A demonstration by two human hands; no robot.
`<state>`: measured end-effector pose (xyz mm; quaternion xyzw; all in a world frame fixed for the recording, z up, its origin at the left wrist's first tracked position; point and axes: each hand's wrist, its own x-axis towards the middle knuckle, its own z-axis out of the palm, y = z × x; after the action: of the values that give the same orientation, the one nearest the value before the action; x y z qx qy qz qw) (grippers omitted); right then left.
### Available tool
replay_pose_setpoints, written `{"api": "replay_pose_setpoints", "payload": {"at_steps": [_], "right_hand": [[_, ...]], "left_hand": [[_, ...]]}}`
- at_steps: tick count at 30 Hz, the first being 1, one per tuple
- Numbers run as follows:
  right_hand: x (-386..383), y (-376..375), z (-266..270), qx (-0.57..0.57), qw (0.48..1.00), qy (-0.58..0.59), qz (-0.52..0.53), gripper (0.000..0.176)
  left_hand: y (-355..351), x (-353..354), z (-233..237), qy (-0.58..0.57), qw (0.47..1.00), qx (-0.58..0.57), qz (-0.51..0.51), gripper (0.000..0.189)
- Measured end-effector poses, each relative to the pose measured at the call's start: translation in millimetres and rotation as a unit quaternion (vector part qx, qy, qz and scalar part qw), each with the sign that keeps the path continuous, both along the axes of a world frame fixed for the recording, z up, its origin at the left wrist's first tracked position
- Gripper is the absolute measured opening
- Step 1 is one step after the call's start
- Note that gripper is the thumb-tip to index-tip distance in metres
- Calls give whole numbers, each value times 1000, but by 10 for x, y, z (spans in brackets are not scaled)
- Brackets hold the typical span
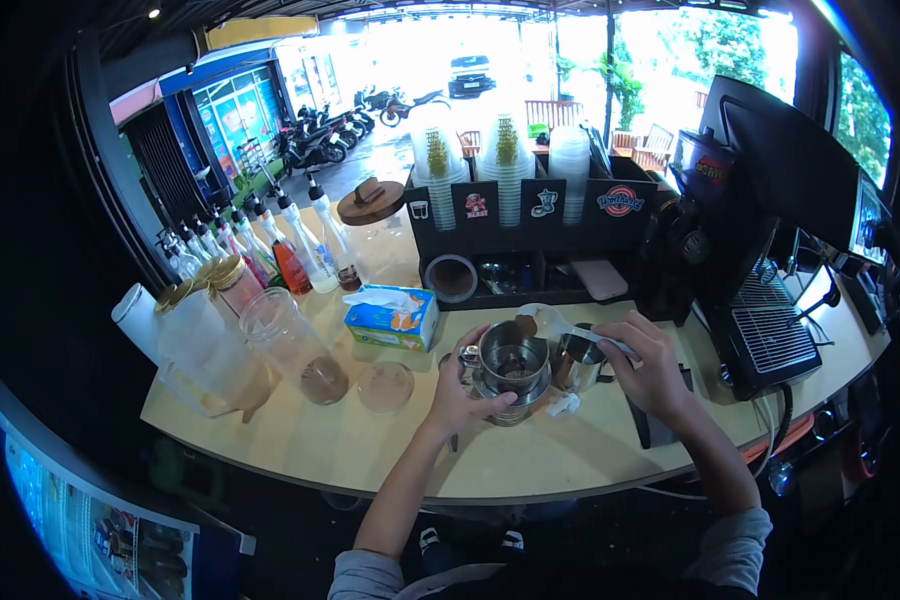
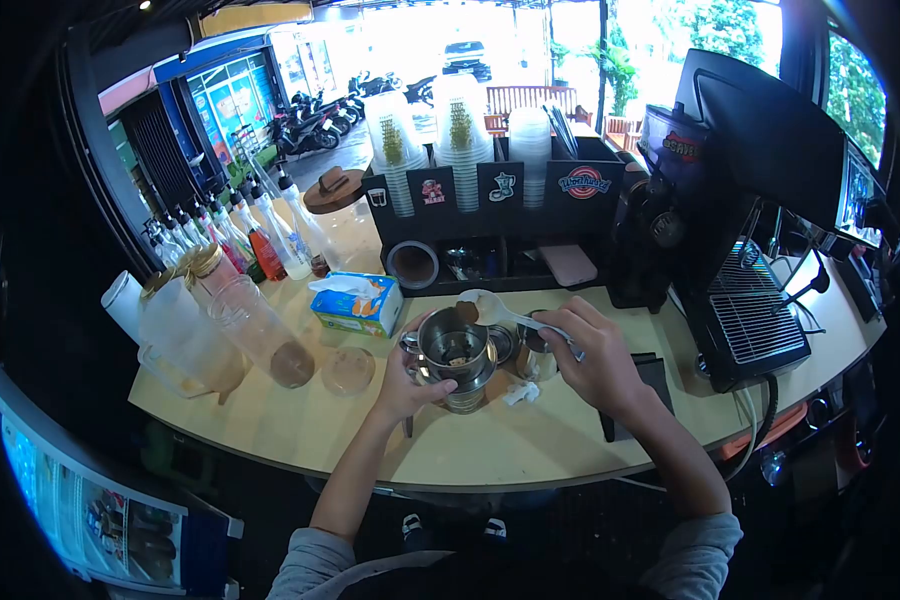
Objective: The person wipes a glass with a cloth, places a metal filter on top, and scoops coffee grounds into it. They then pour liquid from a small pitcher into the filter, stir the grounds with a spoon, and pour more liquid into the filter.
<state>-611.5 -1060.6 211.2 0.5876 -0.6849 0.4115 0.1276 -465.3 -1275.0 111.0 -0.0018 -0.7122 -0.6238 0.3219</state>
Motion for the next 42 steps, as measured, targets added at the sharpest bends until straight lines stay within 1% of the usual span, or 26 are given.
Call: {"api": "replay_pose_setpoints", "payload": {"at_steps": [2, 6, 9, 12, 16, 21, 24, 29, 31, 32, 33, 35, 36, 37, 39, 40, 41, 42], "right_hand": [[-14, -1, -22, -27, 1000, -9, -1, 17], [-29, 9, -6, -17, 1000, 13, 13, 18], [21, 60, 51, -6, 1000, -13, 2, 18], [56, 112, 76, -28, 999, -20, 11, 19], [137, 157, 50, -6, 1000, -18, 15, 19], [131, 151, -38, -5, 999, -14, 29, 17], [150, 155, -28, 1, 999, -32, 25, 16], [196, 145, 117, 15, 999, -47, 16, 15], [225, 71, 196, 18, 998, -50, 28, 14], [250, 22, 233, 22, 998, -54, 39, 14], [287, -35, 266, 21, 997, -52, 46, 14], [380, -182, 330, 15, 994, -81, 75, 13], [441, -265, 367, 14, 993, -80, 84, 13], [512, -354, 405, 11, 992, -78, 102, 13], [650, -574, 442, 8, 988, -77, 130, 13], [719, -698, 452, 9, 986, -76, 145, 13], [794, -828, 473, 10, 984, -74, 160, 13], [885, -957, 527, 8, 984, -65, 167, 12]], "left_hand": [[2, 2, 4, 1, 1000, -2, 1, 98], [11, 10, -2, 0, 1000, 5, 2, 98], [5, 1, 1, 6, 1000, -1, 2, 98], [8, 1, -6, 9, 1000, -2, 2, 97], [25, 6, 5, 8, 1000, 12, -3, 97], [-11, -17, -58, 16, 1000, -2, -2, 96], [8, 1, -37, 11, 1000, -1, 3, 95], [19, 27, 6, 7, 1000, -4, -3, 96], [39, 66, 67, -14, 1000, -6, 5, 98], [-5, 76, 22, -3, 998, -59, 32, 99], [-33, 125, 22, -2, 997, -61, 39, 99], [-111, 265, 30, 10, 990, -109, 87, 94], [-126, 376, 48, 21, 988, -106, 109, 85], [-155, 506, 71, 20, 987, -108, 118, 85], [-233, 807, 122, 0, 979, -115, 170, 75], [-333, 951, 61, 8, 967, -144, 208, 66], [-414, 1098, 56, 6, 965, -146, 217, 66], [-500, 1240, 59, 35, 932, -192, 306, 62]]}}
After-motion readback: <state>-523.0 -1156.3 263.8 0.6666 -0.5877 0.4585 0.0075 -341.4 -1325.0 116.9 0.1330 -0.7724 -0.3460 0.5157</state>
